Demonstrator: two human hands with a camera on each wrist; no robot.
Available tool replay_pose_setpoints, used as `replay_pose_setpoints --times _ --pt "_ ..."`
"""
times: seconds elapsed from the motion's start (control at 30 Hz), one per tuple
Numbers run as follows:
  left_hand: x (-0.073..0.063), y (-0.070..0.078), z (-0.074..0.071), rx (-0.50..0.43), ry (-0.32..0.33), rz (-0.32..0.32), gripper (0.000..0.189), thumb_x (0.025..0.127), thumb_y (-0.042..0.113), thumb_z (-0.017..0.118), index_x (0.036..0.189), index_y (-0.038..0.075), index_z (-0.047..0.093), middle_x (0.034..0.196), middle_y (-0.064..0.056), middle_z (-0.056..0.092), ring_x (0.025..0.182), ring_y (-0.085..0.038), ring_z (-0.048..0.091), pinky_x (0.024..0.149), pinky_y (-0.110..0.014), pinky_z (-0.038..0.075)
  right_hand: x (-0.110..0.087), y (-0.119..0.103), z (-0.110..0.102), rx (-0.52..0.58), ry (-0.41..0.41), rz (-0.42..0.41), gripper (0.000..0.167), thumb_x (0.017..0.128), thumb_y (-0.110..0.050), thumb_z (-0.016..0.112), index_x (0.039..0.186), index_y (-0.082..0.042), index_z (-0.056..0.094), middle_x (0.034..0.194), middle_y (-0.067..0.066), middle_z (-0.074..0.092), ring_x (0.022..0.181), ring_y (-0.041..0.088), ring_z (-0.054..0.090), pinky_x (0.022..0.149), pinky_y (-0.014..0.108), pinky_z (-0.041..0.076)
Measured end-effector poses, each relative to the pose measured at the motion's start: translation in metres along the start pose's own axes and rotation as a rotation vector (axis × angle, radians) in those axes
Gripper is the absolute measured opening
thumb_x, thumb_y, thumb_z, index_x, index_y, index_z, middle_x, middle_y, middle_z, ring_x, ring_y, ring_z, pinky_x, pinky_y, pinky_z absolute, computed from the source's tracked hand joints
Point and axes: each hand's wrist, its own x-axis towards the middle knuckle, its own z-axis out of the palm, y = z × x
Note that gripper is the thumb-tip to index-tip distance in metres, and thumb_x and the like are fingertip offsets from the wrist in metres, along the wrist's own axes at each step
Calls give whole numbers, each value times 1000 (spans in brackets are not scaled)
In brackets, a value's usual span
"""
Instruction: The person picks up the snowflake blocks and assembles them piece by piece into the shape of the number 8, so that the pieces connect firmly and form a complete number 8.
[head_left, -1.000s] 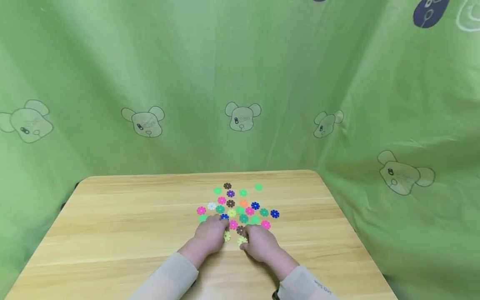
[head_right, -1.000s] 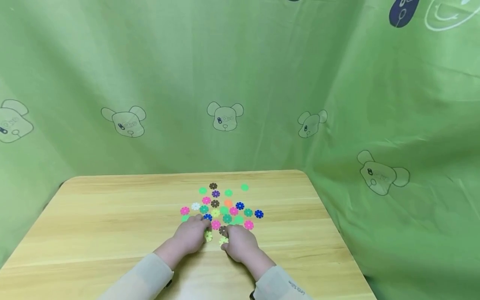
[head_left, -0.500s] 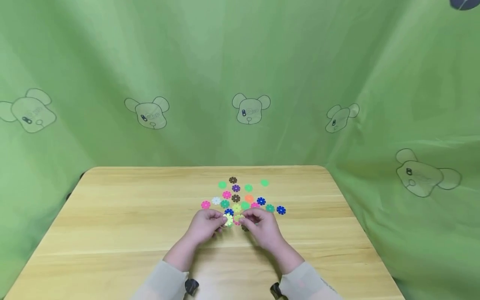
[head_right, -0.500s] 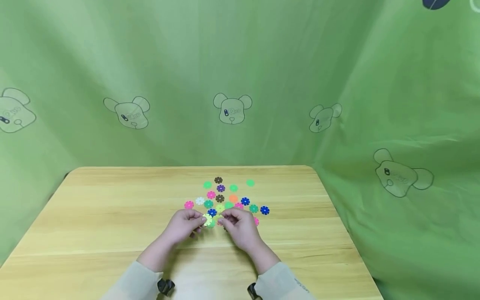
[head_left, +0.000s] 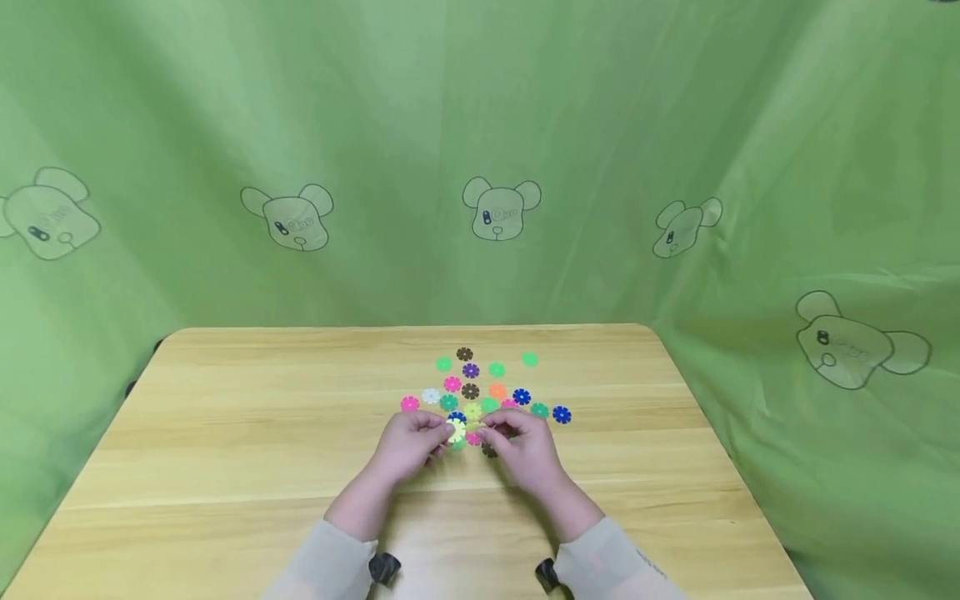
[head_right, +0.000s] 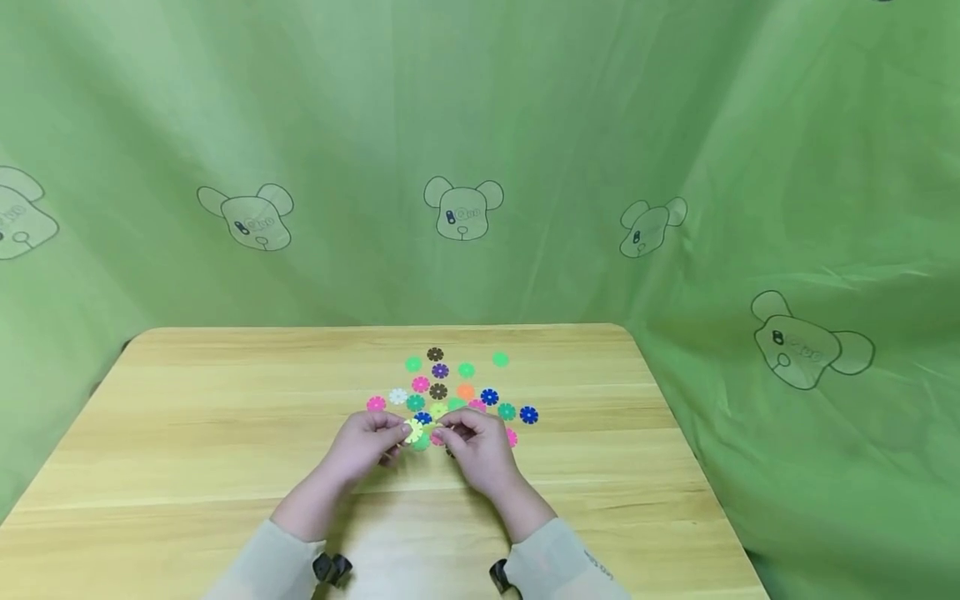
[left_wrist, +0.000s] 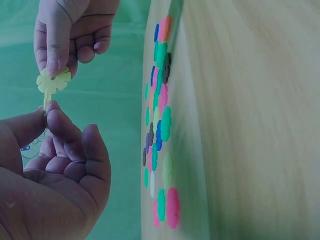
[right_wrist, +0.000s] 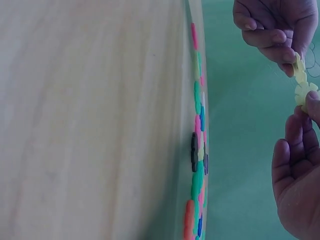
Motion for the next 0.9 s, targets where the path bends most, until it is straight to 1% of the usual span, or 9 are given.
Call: replay_pose_setpoints --times 0.2,0.33,0.5,0.6,0.67,0.7,0.77,0.83,0.9 --pt "-1 0 -2 15 -1 2 18 100 11 71 103 -6 74 84 -5 72 71 -18 65 68 -41 63 3 -4 0 -23 -49 -28 8 88 1 83 94 -4 79 88 6 76 77 13 68 71 28 62" --pt "-2 -2 -2 21 2 0 17 99 11 72 101 -5 74 83 -9 72 72 -24 67 68 -42 63 3 -4 2 -51 -76 -60 9 87 -1 84 92 -7 80 90 4 78 77 12 69 71 28 62" --pt "-4 -4 0 22 19 -9 14 97 9 73 96 -5 73 81 -20 71 68 -26 66 64 -36 59 2 -1 7 -40 -83 -129 12 85 5 84 91 -5 80 90 7 78 77 13 70 71 26 62" --pt "-4 -5 1 11 24 -16 12 97 8 73 93 -4 73 79 -21 70 64 -24 65 62 -32 57 0 0 8 -39 -88 -178 12 85 6 83 91 -3 80 89 9 77 78 13 70 71 24 62" --pt "-3 -5 1 1 14 -9 13 97 8 73 94 -5 73 79 -21 70 64 -24 66 62 -33 58 0 1 8 -51 -99 -187 10 86 5 82 93 -2 79 91 10 77 79 15 71 72 25 62" --pt "-3 -5 0 -1 13 -4 13 97 8 73 95 -5 73 79 -20 70 65 -24 66 62 -33 58 0 2 7 -76 -104 -177 10 87 3 83 95 -2 79 92 9 77 80 16 71 73 26 63" --pt "-2 -4 -3 11 23 22 14 97 9 73 98 -5 73 81 -17 70 68 -24 66 63 -33 59 1 4 3 -155 -97 -105 17 88 -3 84 103 -1 78 95 8 77 82 18 72 75 28 63" --pt "-2 -4 -6 45 54 54 14 98 11 73 100 -3 73 82 -13 70 71 -22 64 65 -32 59 3 7 -2 -291 -80 3 24 89 -10 85 110 -2 77 97 7 76 84 18 70 78 30 63" --pt "-3 -4 -10 87 99 72 13 99 12 72 101 -1 72 83 -9 69 72 -19 62 65 -29 57 5 11 -8 -444 -92 139 26 91 -18 85 111 -4 76 95 4 74 84 17 67 80 35 62"
